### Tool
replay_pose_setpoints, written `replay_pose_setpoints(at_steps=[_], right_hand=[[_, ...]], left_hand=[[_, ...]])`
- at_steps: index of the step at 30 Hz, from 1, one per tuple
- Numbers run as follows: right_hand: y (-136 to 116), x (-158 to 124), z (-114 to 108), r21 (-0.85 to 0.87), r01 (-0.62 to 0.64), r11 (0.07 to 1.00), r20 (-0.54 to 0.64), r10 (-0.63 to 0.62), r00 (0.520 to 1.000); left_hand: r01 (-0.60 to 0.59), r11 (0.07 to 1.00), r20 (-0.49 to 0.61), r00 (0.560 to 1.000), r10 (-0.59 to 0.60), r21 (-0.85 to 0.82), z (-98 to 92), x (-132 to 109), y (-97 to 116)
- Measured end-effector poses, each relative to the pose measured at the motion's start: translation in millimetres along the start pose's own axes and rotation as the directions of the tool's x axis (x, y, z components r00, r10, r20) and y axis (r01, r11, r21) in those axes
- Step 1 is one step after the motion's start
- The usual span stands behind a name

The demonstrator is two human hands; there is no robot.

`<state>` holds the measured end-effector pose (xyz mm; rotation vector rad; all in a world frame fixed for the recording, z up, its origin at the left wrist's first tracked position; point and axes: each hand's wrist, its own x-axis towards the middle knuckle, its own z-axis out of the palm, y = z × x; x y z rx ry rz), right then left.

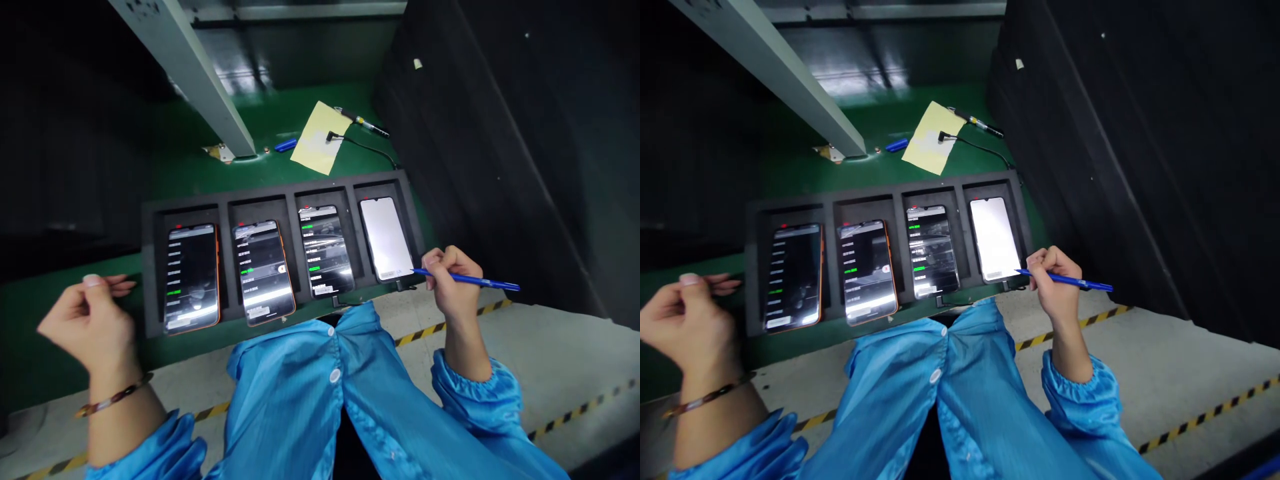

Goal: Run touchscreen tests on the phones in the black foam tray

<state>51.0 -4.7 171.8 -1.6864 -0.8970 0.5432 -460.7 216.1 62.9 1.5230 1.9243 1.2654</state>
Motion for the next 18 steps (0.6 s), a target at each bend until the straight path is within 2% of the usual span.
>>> replay_pose_setpoints(at_steps=[6, 9, 11, 14, 16, 18], right_hand=[[1, -1, 3, -0.095, -0.021, 0.995, -0.059, 0.015, 0.998], [-1, 2, 1, -0.200, 0.062, 0.978, -0.075, -0.078, 0.994], [-5, 10, -4, -0.340, 0.174, 0.924, 0.004, -0.183, 0.983], [-10, 31, -16, -0.551, 0.336, 0.764, 0.207, -0.265, 0.942], [-12, 46, -23, -0.650, 0.381, 0.658, 0.303, -0.236, 0.923], [-12, 57, -26, -0.704, 0.382, 0.599, 0.360, -0.162, 0.919]], left_hand=[[0.022, 0.999, 0.005, 1.000, -0.023, 0.039, 0.0, -1, 5], [0.020, 0.999, 0.026, 0.999, -0.021, 0.031, -0.8, -2, 7], [0.021, 1.000, 0.025, 0.999, -0.021, 0.019, -0.7, -2, 7], [0.011, 0.999, 0.016, 1.000, -0.010, -0.031, -0.5, -2, 5], [0.002, 0.998, 0.023, 1.000, -0.001, -0.055, -1.1, -2, 2], [-0.004, 0.998, 0.024, 1.000, 0.005, -0.060, -2.3, -2, 0]])
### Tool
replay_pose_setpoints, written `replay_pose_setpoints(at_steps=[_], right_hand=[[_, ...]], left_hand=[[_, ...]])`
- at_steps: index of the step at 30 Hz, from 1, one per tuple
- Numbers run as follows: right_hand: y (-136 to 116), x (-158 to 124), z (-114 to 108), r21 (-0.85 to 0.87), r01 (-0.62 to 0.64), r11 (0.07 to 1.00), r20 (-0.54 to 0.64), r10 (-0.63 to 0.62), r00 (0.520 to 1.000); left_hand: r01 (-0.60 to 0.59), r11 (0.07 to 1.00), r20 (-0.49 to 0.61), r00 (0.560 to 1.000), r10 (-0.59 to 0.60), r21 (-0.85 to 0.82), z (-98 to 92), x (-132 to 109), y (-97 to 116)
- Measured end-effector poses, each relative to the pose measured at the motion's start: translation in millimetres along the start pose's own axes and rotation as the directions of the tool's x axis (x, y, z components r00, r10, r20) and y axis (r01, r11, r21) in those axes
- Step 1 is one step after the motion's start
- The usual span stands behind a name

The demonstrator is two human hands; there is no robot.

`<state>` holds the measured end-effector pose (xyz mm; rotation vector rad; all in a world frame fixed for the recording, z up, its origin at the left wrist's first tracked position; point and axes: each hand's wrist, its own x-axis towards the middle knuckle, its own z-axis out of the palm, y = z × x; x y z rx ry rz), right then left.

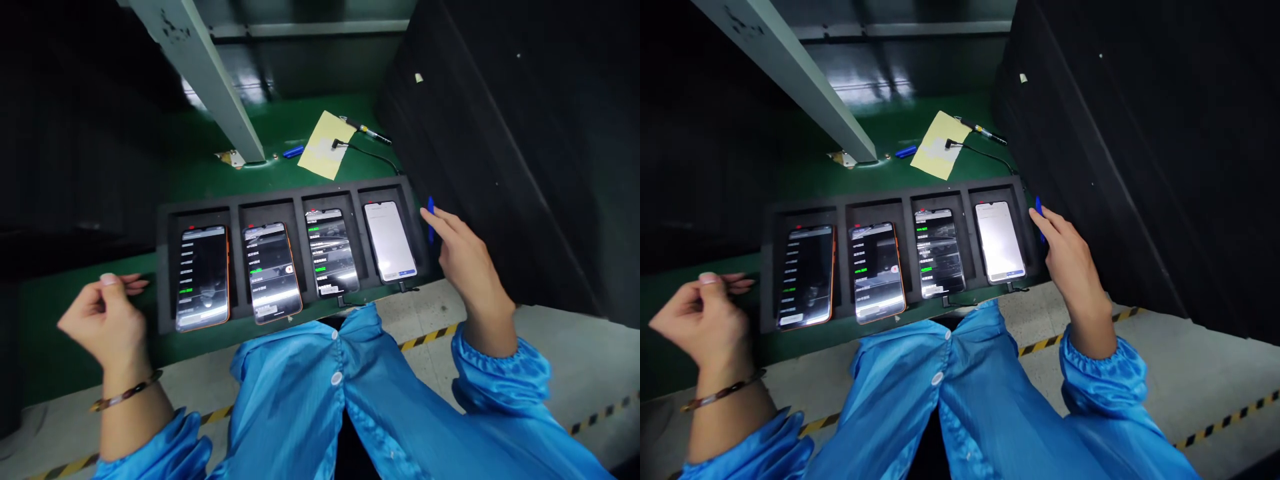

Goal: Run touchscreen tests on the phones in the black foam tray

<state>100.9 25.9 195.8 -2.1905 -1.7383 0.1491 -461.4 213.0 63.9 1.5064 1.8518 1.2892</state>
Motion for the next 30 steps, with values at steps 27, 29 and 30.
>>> replay_pose_setpoints(at_steps=[27, 29, 30], right_hand=[[-26, -44, 34, 0.359, -0.140, 0.923, -0.019, 0.157, 0.987], [-26, -45, 35, 0.354, -0.140, 0.925, -0.007, 0.153, 0.988], [-26, -46, 36, 0.352, -0.139, 0.926, -0.004, 0.150, 0.989]], left_hand=[[0.019, 1.000, 0.018, 1.000, -0.019, 0.013, 0.4, -4, 3], [0.023, 0.999, 0.013, 1.000, -0.024, 0.021, 0.9, -4, 2], [0.025, 0.999, 0.011, 1.000, -0.025, 0.026, 1.1, -4, 3]])
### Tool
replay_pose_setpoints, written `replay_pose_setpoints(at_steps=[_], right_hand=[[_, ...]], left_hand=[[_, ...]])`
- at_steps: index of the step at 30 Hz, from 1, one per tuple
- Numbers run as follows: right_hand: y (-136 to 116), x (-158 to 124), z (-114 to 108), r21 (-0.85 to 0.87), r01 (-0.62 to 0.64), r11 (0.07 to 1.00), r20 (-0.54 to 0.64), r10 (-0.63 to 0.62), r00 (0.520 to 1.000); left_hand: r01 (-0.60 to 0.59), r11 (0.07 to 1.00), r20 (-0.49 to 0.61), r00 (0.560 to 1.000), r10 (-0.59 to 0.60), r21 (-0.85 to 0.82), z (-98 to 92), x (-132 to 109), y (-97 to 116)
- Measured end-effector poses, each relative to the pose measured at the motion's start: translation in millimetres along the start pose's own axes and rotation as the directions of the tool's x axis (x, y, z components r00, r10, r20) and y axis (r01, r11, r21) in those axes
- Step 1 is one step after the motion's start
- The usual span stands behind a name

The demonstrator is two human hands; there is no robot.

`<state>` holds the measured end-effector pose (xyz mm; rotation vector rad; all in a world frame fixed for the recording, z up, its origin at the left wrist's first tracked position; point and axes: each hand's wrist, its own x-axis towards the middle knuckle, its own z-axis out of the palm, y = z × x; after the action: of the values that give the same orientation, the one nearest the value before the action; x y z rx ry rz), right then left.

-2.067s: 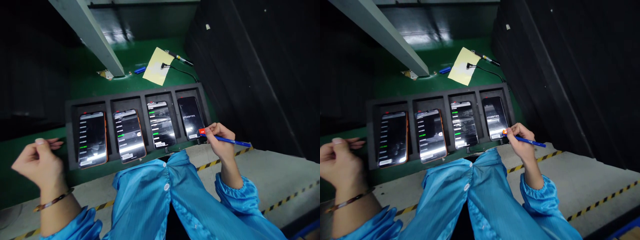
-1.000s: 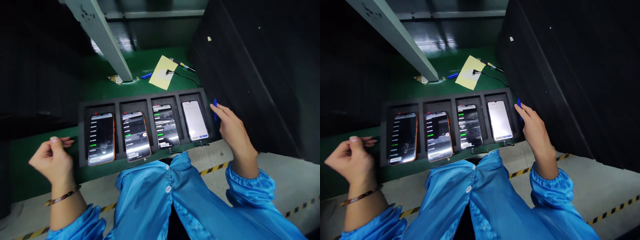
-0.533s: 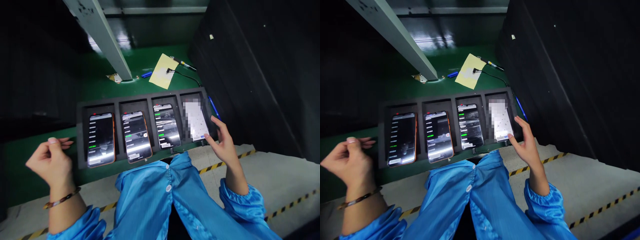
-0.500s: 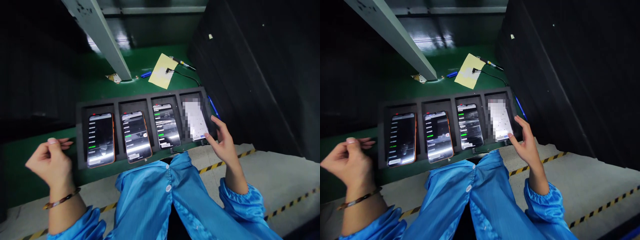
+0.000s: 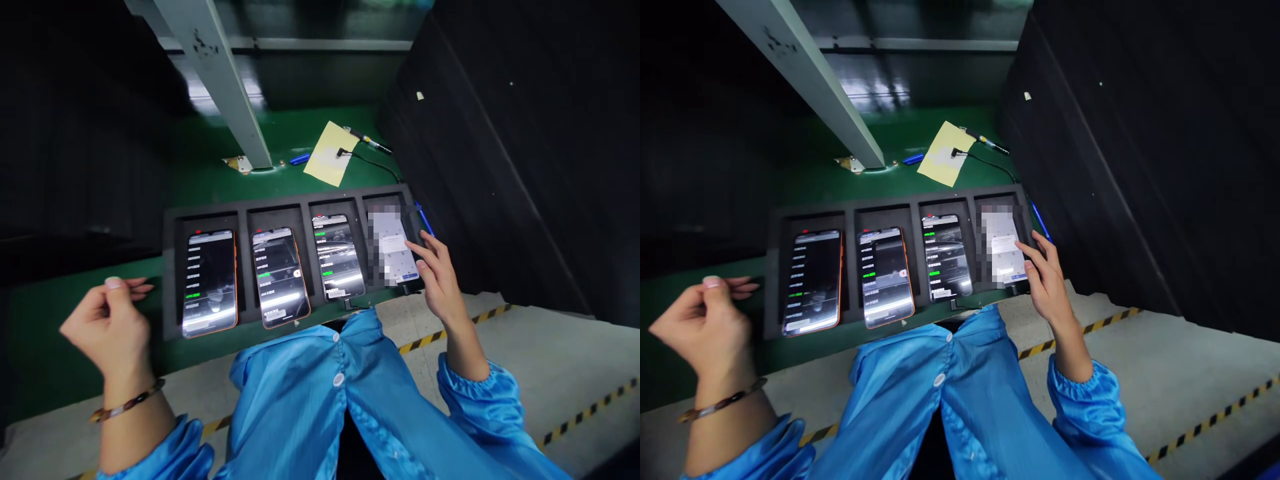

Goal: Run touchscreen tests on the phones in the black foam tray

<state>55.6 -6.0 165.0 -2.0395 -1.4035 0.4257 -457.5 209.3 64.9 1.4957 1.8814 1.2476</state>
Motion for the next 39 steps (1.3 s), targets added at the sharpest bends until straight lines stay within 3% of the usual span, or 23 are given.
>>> replay_pose_setpoints(at_steps=[12, 17, 18, 19, 20, 21, 23, 24, 27, 30, 34, 37, 39], right_hand=[[4, 4, 1, -0.031, 0.053, 0.998, -0.084, -0.055, 0.995], [-24, -5, 14, -0.086, 0.130, 0.988, -0.271, -0.149, 0.951], [-35, -14, 19, -0.098, 0.177, 0.979, -0.282, -0.198, 0.939], [-47, -23, 25, -0.099, 0.233, 0.968, -0.239, -0.250, 0.938], [-58, -33, 33, -0.092, 0.285, 0.954, -0.145, -0.296, 0.944], [-69, -42, 41, -0.092, 0.296, 0.951, -0.046, -0.301, 0.953], [-86, -55, 59, -0.116, 0.248, 0.962, 0.056, -0.243, 0.968], [-92, -59, 68, -0.124, 0.209, 0.970, 0.059, -0.203, 0.977], [-97, -59, 93, -0.063, 0.129, 0.990, 0.037, -0.127, 0.991], [-95, -58, 105, -0.005, 0.100, 0.995, 0.017, -0.100, 0.995], [-98, -66, 87, -0.005, 0.069, 0.998, -0.057, -0.070, 0.996], [-111, -62, 40, -0.019, 0.016, 1.000, -0.086, -0.017, 0.996], [-120, -44, 4, -0.037, -0.025, 0.999, -0.053, 0.023, 0.998]], left_hand=[[0.023, 0.997, 0.036, 0.999, -0.020, -0.080, -1.1, -5, 12], [0.011, 0.990, -0.097, 0.995, -0.025, -0.139, -22.3, -46, 39], [-0.018, 0.989, -0.061, 0.998, 0.010, -0.144, -29.7, -60, 48], [-0.058, 0.981, 0.042, 0.997, 0.067, -0.185, -37.2, -72, 56], [-0.109, 0.966, 0.200, 0.967, 0.157, -0.233, -44.3, -84, 63], [-0.147, 0.949, 0.346, 0.906, 0.242, -0.279, -50.4, -93, 70], [-0.182, 0.920, 0.472, 0.814, 0.340, -0.349, -57.8, -101, 80], [-0.186, 0.913, 0.461, 0.816, 0.349, -0.362, -58.9, -101, 83], [-0.164, 0.926, 0.292, 0.918, 0.270, -0.340, -54.4, -86, 86], [-0.118, 0.955, 0.171, 0.971, 0.169, -0.273, -47.3, -67, 83], [-0.076, 0.980, 0.119, 0.988, 0.099, -0.185, -41.0, -42, 67], [-0.057, 0.985, 0.098, 0.992, 0.074, -0.166, -33.4, -25, 48], [-0.011, 0.984, 0.097, 0.995, 0.028, -0.176, -25.9, -16, 34]])
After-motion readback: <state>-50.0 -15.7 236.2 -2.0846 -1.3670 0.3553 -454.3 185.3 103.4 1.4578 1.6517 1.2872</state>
